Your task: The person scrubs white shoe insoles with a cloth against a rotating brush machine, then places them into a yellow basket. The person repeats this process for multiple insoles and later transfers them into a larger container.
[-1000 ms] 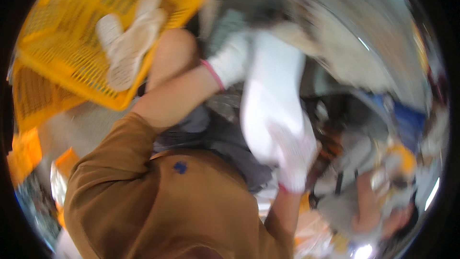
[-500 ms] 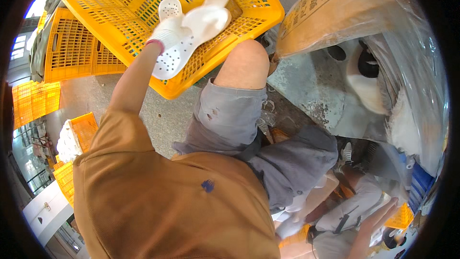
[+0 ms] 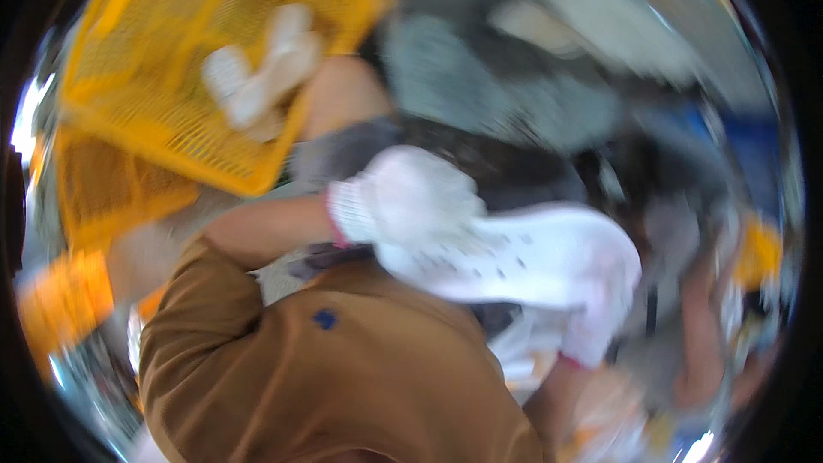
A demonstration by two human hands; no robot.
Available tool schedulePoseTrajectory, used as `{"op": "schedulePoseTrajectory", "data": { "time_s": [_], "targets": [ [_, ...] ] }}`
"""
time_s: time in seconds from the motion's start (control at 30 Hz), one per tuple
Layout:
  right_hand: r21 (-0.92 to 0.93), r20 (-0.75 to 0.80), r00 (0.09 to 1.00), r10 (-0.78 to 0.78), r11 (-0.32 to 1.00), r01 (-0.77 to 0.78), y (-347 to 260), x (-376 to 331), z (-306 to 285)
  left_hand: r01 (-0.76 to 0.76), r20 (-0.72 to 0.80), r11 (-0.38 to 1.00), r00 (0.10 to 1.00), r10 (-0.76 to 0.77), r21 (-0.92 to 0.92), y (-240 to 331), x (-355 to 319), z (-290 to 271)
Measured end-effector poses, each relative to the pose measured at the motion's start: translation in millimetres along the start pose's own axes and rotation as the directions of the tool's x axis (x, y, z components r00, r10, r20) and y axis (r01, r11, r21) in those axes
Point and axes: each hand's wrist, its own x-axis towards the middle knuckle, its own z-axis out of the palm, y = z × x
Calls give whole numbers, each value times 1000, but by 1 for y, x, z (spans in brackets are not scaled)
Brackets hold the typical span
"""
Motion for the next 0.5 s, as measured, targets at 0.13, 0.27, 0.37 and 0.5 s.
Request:
{"op": "schedulePoseTrajectory", "data": {
  "time_s": [0.13, 0.27, 0.37, 0.5],
  "targets": [
    [774, -375, 574, 728, 587, -238, 31, -46, -65, 489, 376, 853, 766, -520, 184, -15, 36, -11],
    [757, -519, 533, 668, 649, -75, 2, -42, -50, 673, 623, 736, 547, -559, 70, -26, 50, 40],
    [507, -426, 687, 589, 784, -358, -29, -38, 21, 460, 739, -580, 372, -562, -673, -36, 77, 105],
    [231, -166, 823, 544, 832, -503, -80, -51, 72, -34, 461, -562, 530, -712, -827, -33, 145, 131]
  ]
}}
